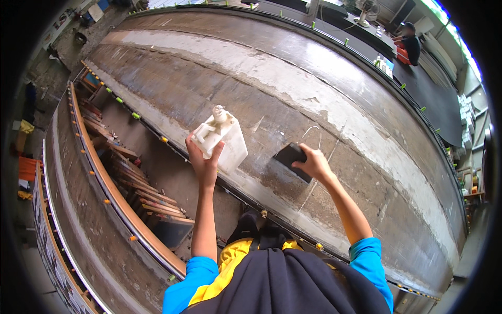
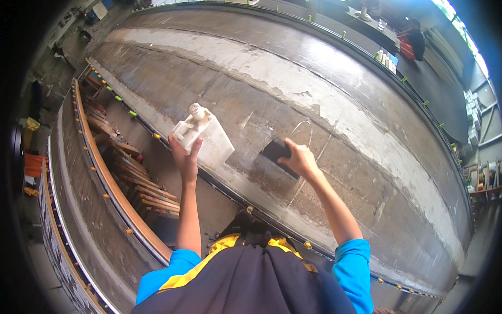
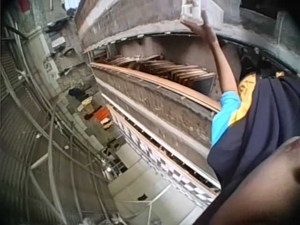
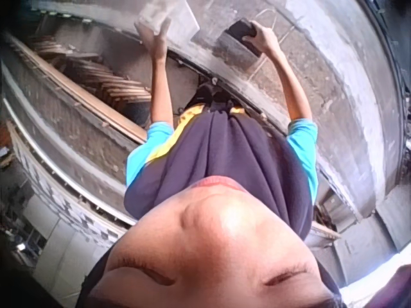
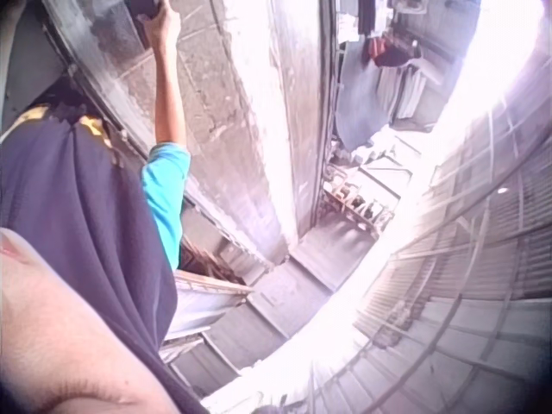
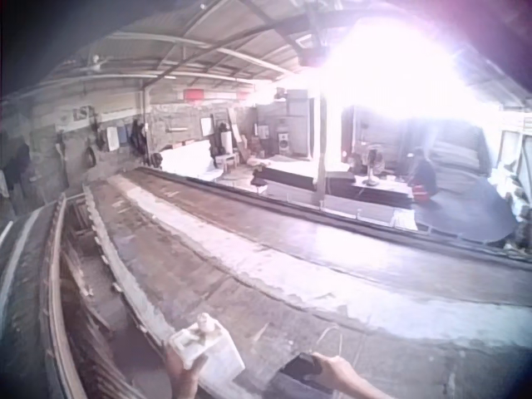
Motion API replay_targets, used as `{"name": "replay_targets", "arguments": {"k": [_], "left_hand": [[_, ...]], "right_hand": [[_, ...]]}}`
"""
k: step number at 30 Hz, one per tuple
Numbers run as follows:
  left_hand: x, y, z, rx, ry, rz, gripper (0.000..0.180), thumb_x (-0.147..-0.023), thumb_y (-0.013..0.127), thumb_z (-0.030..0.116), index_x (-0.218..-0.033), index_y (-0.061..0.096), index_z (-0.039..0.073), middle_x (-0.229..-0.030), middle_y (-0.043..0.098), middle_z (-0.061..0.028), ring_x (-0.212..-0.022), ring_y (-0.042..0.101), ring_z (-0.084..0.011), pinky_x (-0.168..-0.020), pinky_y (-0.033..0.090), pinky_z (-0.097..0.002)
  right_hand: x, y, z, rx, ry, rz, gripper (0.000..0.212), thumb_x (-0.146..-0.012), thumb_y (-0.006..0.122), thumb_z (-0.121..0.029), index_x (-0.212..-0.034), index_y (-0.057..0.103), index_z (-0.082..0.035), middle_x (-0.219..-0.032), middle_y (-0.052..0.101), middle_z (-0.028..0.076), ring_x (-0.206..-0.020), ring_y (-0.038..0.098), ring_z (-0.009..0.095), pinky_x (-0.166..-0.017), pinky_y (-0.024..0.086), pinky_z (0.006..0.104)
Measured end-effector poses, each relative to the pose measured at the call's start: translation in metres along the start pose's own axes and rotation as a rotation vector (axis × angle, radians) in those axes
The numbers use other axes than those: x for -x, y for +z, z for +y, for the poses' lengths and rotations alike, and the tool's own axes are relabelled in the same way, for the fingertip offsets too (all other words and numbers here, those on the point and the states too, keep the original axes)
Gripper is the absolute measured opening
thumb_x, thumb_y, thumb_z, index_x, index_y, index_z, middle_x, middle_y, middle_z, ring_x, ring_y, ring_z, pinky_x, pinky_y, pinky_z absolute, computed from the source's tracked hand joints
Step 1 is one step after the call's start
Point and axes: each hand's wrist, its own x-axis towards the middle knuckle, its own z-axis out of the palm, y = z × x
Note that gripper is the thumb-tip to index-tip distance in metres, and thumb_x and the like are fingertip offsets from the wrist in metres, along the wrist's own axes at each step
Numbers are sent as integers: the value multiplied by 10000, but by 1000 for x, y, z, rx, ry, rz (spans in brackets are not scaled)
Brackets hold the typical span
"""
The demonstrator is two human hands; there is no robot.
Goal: The person pours a white liquid from a plastic container onto a large wooden surface and spreads it evenly using a black scraper. The person moves along the curved surface, repeatedly pouring and scraping to cover the area.
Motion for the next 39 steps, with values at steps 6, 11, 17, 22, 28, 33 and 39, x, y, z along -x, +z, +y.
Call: {"name": "replay_targets", "arguments": {"k": [6,11,17,22,28,33,39], "left_hand": [[-28,3,-6,56,-21,-57,612,-729,711,112,-1195,326,22,-1154,440,-104,-1081,440,-181,-940,342,-315],[-49,9,-16,81,-30,-111,602,-729,705,92,-1197,331,33,-1158,435,-97,-1084,438,-181,-946,341,-319],[-67,15,-28,68,-58,-107,606,-721,699,56,-1202,331,40,-1169,426,-102,-1096,428,-189,-955,326,-321],[-78,19,-33,55,-60,-150,611,-718,698,48,-1206,330,43,-1174,425,-103,-1100,424,-193,-955,325,-326],[-92,15,-45,37,-46,-157,624,-705,712,58,-1204,337,42,-1178,426,-106,-1104,425,-200,-954,328,-333],[-97,17,-43,31,-34,-167,628,-696,722,68,-1198,346,40,-1169,435,-107,-1099,430,-201,-951,330,-332],[-98,14,-45,41,-63,-173,633,-696,724,72,-1200,343,44,-1167,438,-110,-1098,436,-201,-946,338,-330]], "right_hand": [[-39,-50,35,-18,240,385,650,-673,731,-219,-1233,457,-38,-934,623,218,-862,623,324,-770,495,389],[-62,-19,25,327,620,502,454,-785,464,-40,-1229,406,36,-771,632,192,-646,647,278,-511,529,362],[-69,40,-17,437,71,561,274,-800,525,-46,-1064,478,11,-640,587,130,-517,599,236,-451,497,333],[-78,4,10,470,253,647,217,-782,490,5,-998,502,-1,-656,594,118,-541,595,211,-451,497,315],[-63,65,-30,483,-366,681,213,-806,477,-18,-1016,510,-24,-783,630,179,-580,606,229,-538,524,365],[-101,-3,3,456,-40,551,337,-768,480,14,-1094,519,-60,-868,640,133,-647,600,208,-596,478,348],[-88,46,6,561,-121,610,444,-706,528,11,-1133,534,-108,-1060,612,136,-931,606,255,-795,457,347]]}}
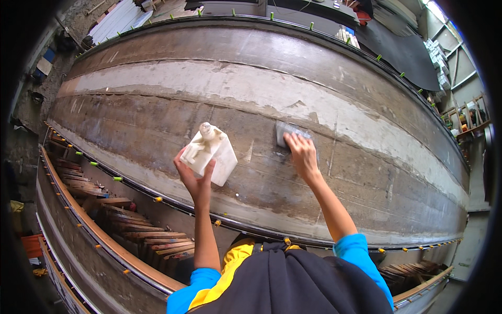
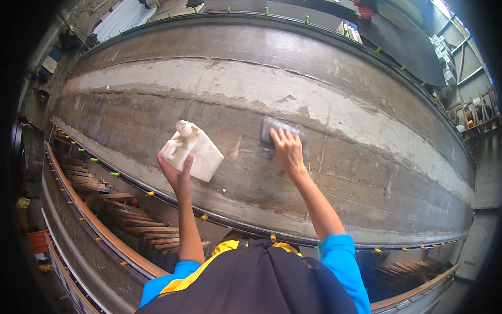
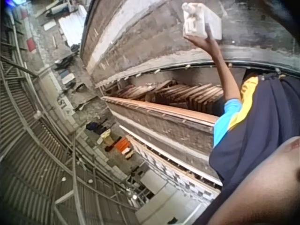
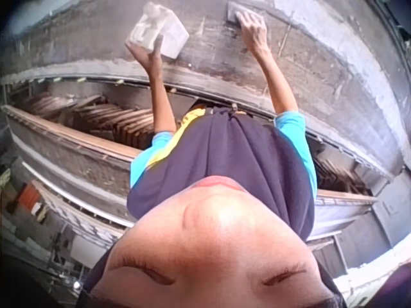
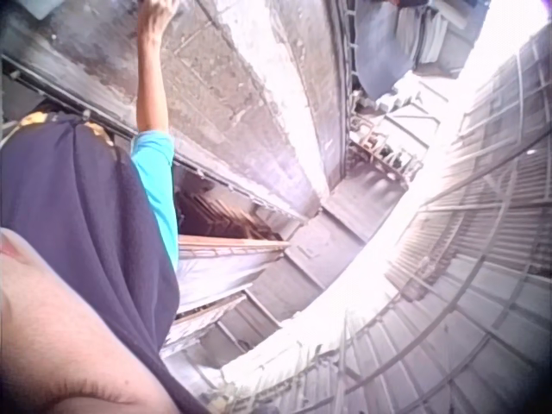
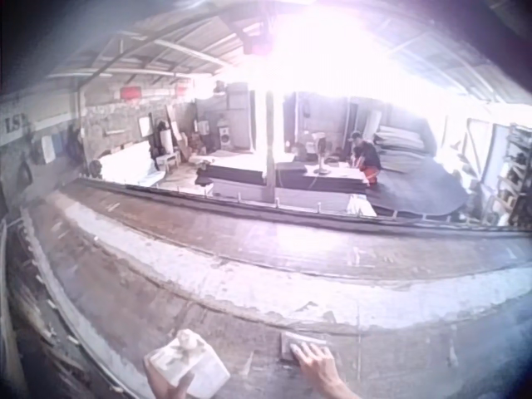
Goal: The person pours a white liquid from a plastic container onto a large wooden surface and spreads it evenly using a black scraper. The person moves along the curved surface, repeatedly pouring and scraping to cover the area.
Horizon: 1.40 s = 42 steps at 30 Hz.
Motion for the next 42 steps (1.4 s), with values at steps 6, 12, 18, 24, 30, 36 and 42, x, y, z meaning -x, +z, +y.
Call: {"name": "replay_targets", "arguments": {"k": [6,12,18,24,30,36,42], "left_hand": [[4,-3,1,8,-2,-37,614,-726,698,105,-1211,327,39,-1190,405,-97,-1136,383,-198,-986,272,-330],[4,5,2,-35,22,-30,619,-711,717,78,-1198,338,42,-1174,434,-111,-1097,435,-199,-944,341,-329],[12,11,3,1,-31,-26,611,-727,706,83,-1205,327,40,-1180,427,-109,-1106,425,-198,-955,324,-330],[15,-2,-3,-8,-4,11,621,-731,706,88,-1215,319,45,-1184,424,-108,-1111,422,-200,-966,315,-332],[22,-1,2,-13,13,22,619,-730,706,86,-1211,319,36,-1183,422,-108,-1115,418,-204,-965,315,-332],[32,-7,8,-21,33,67,619,-731,702,78,-1210,313,32,-1178,421,-112,-1110,419,-204,-962,317,-328],[49,-3,28,23,74,230,620,-734,698,77,-1212,306,26,-1179,417,-112,-1105,412,-197,-965,304,-327]], "right_hand": [[21,-62,-20,-325,32,-277,423,-682,524,58,-1034,610,-159,-1041,631,106,-885,621,193,-736,472,367],[-42,-30,32,-103,208,-76,304,-703,569,1,-971,617,-133,-791,660,73,-730,621,181,-688,462,371],[-11,-17,13,70,49,-161,77,-809,539,-79,-860,582,-41,-670,614,102,-566,577,174,-474,489,269],[45,-75,-20,-351,-159,-398,65,-779,563,-108,-727,596,-87,-617,620,77,-556,595,185,-566,485,336],[-33,-31,-2,-238,-63,-121,66,-724,552,-7,-732,606,-44,-752,645,103,-699,613,215,-687,477,361],[-4,-30,-43,-277,-245,-204,54,-694,531,-12,-694,566,-53,-675,612,85,-647,613,207,-626,501,353],[27,-70,-42,-370,-408,-511,68,-748,552,-51,-695,583,-81,-614,590,52,-593,578,172,-594,494,333]]}}
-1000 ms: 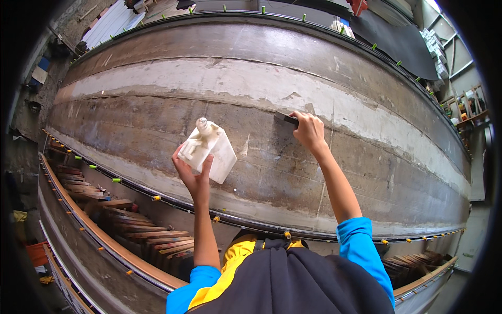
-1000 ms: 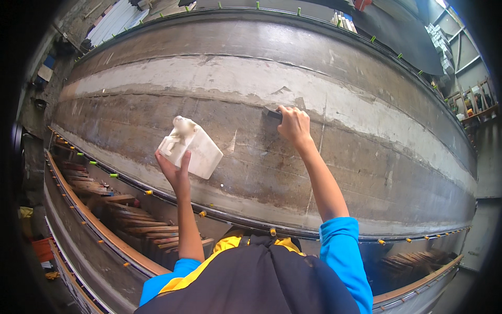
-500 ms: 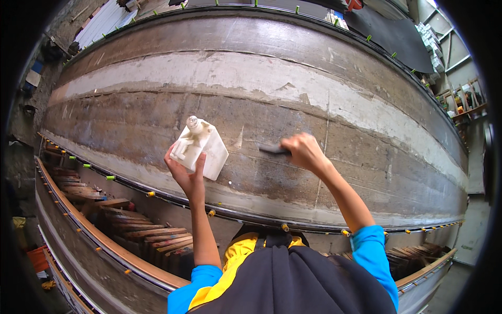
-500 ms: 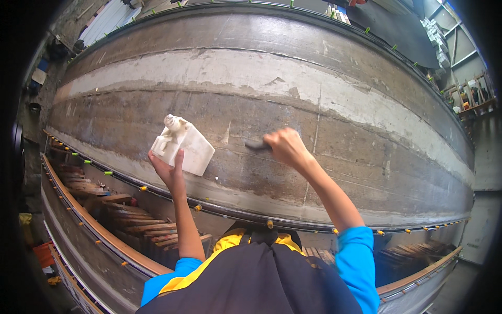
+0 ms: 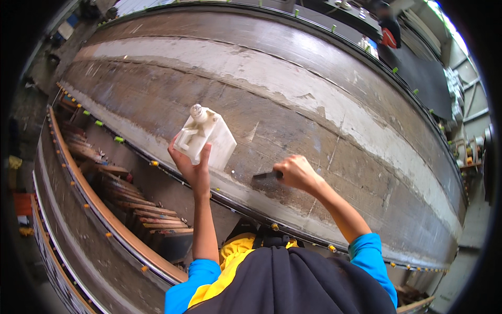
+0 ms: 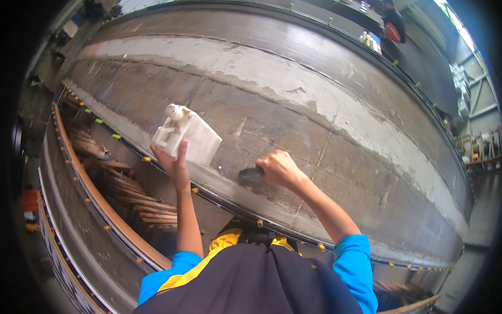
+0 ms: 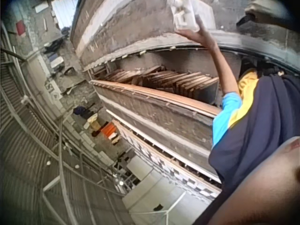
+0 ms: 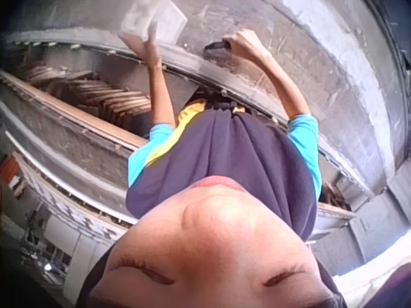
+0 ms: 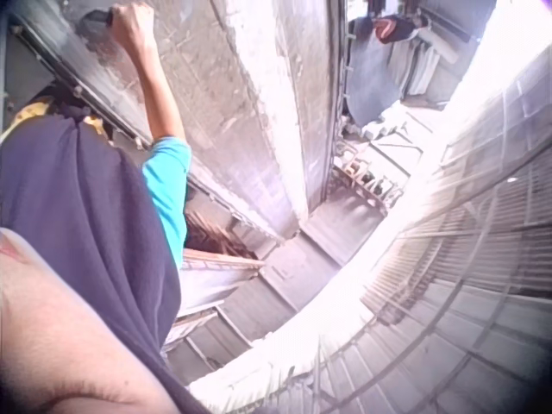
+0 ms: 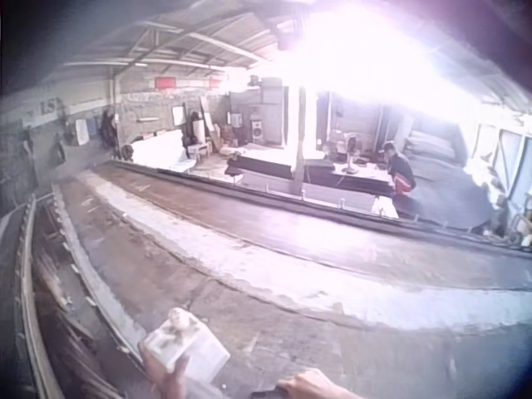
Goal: The person pours a white liquid from a plastic container onto a large wooden surface and spreads it evenly using a black scraper. The person moves along the curved surface, repeatedly pouring and scraping to cover the area.
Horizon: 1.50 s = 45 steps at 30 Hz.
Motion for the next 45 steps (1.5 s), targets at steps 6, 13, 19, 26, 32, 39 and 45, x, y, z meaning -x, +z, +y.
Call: {"name": "replay_targets", "arguments": {"k": [6,13,19,26,32,39,45], "left_hand": [[26,12,8,-76,124,144,586,-767,678,131,-1208,316,0,-1159,404,-112,-1092,389,-192,-963,282,-336],[44,-8,3,-135,186,281,582,-754,698,138,-1178,327,-9,-1154,397,-125,-1096,391,-205,-959,300,-343],[44,-20,3,-202,234,376,566,-773,685,168,-1164,318,-14,-1147,386,-141,-1104,382,-217,-970,282,-365],[32,-34,-4,-223,271,430,584,-778,684,203,-1169,313,-22,-1151,383,-149,-1101,387,-224,-959,304,-375],[23,-55,-11,-176,259,481,588,-776,686,212,-1169,317,-23,-1148,384,-152,-1099,390,-221,-955,313,-368],[11,-55,-12,-199,252,470,589,-771,691,217,-1162,321,-21,-1156,385,-156,-1101,391,-220,-951,312,-366],[10,-63,-4,-177,239,454,612,-775,684,242,-1180,307,-18,-1162,392,-160,-1093,403,-229,-950,314,-369]], "right_hand": [[-89,-10,35,73,65,373,51,-679,540,-58,-683,588,-39,-635,610,91,-653,618,243,-669,478,372],[-21,14,-8,-10,-270,241,66,-683,597,-86,-746,592,-67,-698,616,80,-732,610,212,-711,461,343],[-73,1,-8,-46,-292,208,55,-681,621,-121,-707,586,-87,-670,606,48,-724,593,206,-688,440,339],[-138,28,-37,104,-322,334,73,-670,588,-100,-734,574,-69,-701,593,54,-780,586,211,-708,438,328],[-70,12,-13,0,-513,133,77,-699,629,-111,-761,583,-107,-663,574,17,-713,569,171,-715,429,317],[-159,23,-33,58,-457,223,111,-692,642,-125,-769,577,-78,-681,599,42,-740,583,183,-755,424,330],[-149,27,-33,33,-500,245,200,-657,676,-115,-842,601,-97,-758,614,27,-780,578,182,-726,428,319]]}}
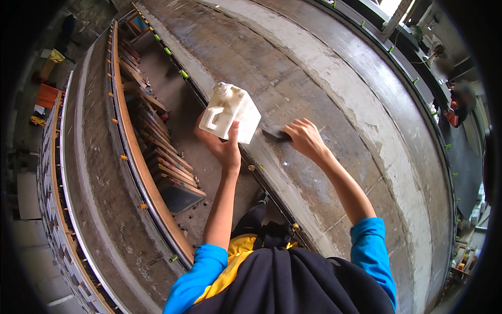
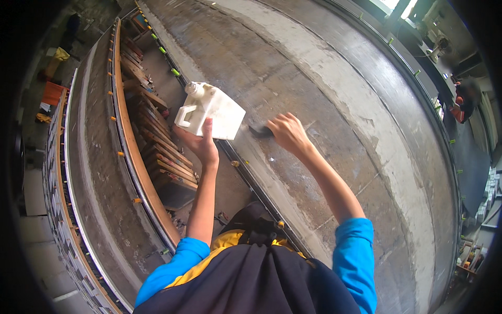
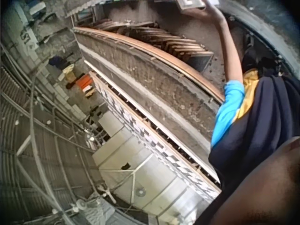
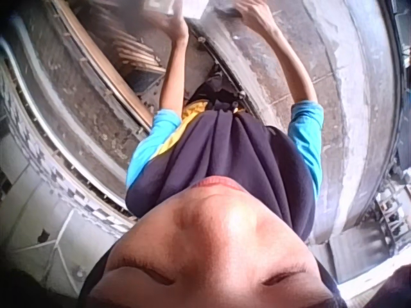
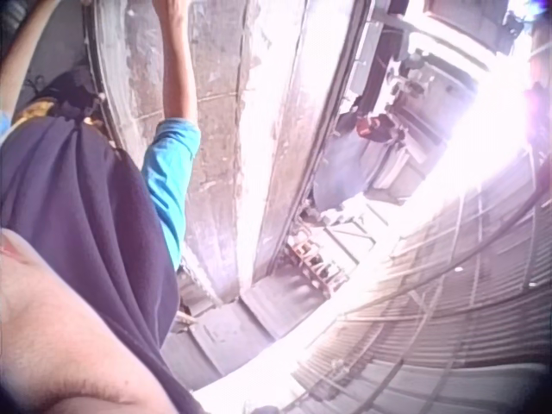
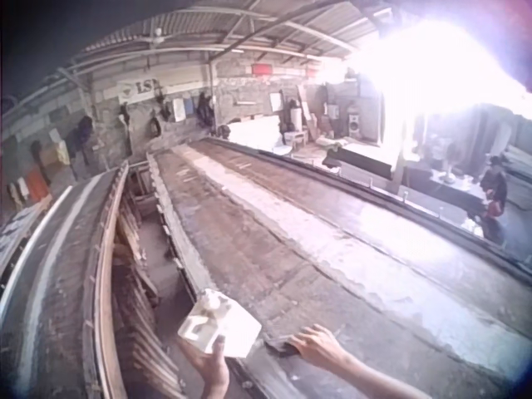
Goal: The person pours a white liquid from a plastic container onto a large wooden surface and spreads it evenly using a black scraper. The person moves along the curved surface, repeatedly pouring and scraping to cover the area.
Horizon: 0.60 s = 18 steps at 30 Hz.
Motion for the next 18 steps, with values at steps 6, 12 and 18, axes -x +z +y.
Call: {"name": "replay_targets", "arguments": {"k": [6,12,18], "left_hand": [[-5,-7,7,19,-16,2,636,-777,679,203,-1219,274,-9,-1186,368,-155,-1119,382,-224,-965,311,-366],[-18,-7,10,18,-46,72,605,-790,666,167,-1205,262,-6,-1183,371,-161,-1119,387,-219,-961,324,-358],[-29,-6,5,-8,21,86,655,-794,656,268,-1239,275,-25,-1192,354,-159,-1130,379,-240,-967,326,-385]], "right_hand": [[102,-30,-15,-19,-77,25,264,-649,689,-97,-899,605,-94,-861,633,26,-831,585,159,-764,432,315],[49,-16,-22,23,-86,39,189,-677,608,-61,-863,585,-74,-819,617,39,-822,572,170,-749,422,318],[-50,16,12,-38,11,-16,73,-709,596,-74,-781,593,-86,-702,615,44,-742,586,183,-756,406,326]]}}
